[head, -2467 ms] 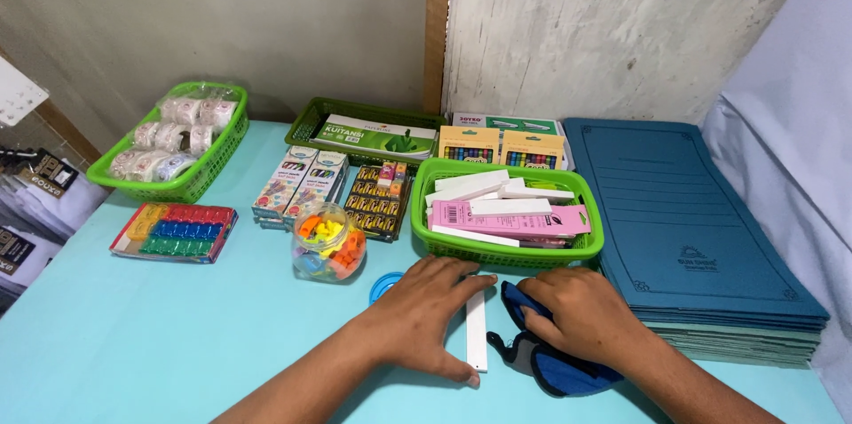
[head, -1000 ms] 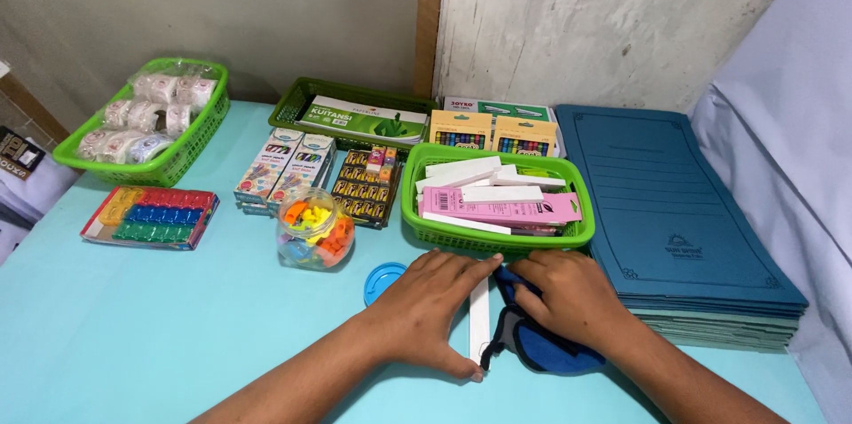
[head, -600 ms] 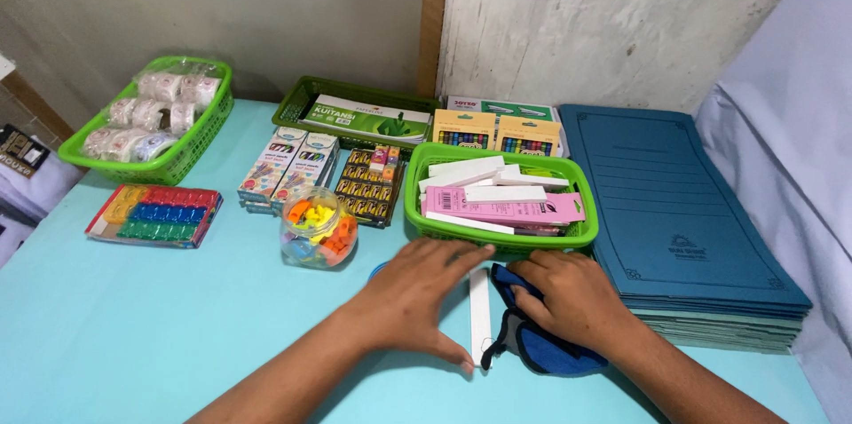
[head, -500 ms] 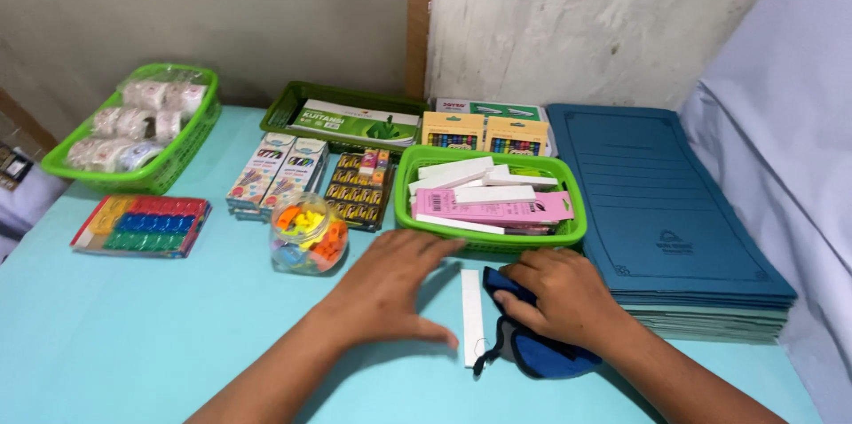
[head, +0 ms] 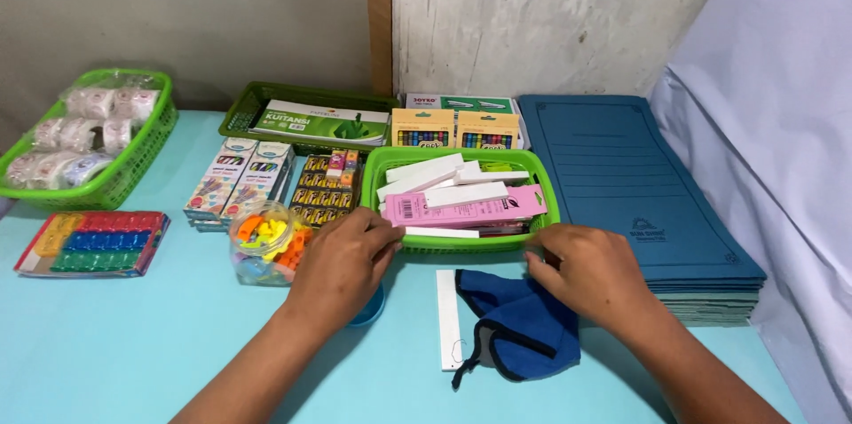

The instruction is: Organizing and sorting various stationery items on a desk, putting small items into a pouch.

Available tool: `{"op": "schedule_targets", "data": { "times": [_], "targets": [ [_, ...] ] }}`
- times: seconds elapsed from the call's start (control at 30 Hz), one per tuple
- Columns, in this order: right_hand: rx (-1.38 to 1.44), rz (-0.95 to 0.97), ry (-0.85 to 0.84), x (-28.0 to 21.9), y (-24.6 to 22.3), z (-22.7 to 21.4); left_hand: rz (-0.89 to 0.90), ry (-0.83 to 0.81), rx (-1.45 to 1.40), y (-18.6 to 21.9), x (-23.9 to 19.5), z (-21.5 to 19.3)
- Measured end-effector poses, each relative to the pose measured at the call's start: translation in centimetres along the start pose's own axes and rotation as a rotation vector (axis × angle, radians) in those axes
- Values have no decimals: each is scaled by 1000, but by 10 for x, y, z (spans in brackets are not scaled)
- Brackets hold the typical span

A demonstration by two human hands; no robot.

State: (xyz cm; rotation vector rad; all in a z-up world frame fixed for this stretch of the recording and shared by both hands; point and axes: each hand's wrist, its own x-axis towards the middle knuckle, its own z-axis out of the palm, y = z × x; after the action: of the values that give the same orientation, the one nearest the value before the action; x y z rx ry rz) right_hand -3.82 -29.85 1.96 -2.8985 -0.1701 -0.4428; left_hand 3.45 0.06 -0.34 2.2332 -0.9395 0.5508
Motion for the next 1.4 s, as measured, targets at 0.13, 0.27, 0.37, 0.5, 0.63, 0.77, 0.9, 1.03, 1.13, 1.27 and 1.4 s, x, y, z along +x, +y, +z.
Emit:
{"op": "schedule_targets", "data": {
  "times": [0.13,0.27,0.37,0.5,0.63,0.77,0.9,1.03,1.13,1.27,1.4],
  "targets": [
    [-79,190,-294,6,-4,-3,-32,-25,-37,5,1,-3],
    [-29,174,-205,4,-5,-6,-87,-106,-18,5,-1,-5],
    [-35,62,-190,-1,1,-3,-79,-158,-29,6,-9,-8],
    [-38,8,-298,-3,2,-4,-49,-206,-36,8,-14,-8],
    [11,-63,-200,-3,0,-7,-50,-235,-7,9,-12,-8],
    [0,0,-263,-2,-3,-8,-92,-258,-15,10,-11,-9],
    [-6,17,-278,-1,-4,-9,-56,-197,-44,7,-13,-8],
    [24,-36,-167,2,-1,-6,-74,-131,-10,3,-8,-4],
    [17,28,-116,7,6,0,23,7,1,1,-3,-1],
    [3,12,-32,26,9,2,36,43,35,1,-3,5],
    [45,10,167,67,1,4,210,78,41,21,-8,7]
  ]
}}
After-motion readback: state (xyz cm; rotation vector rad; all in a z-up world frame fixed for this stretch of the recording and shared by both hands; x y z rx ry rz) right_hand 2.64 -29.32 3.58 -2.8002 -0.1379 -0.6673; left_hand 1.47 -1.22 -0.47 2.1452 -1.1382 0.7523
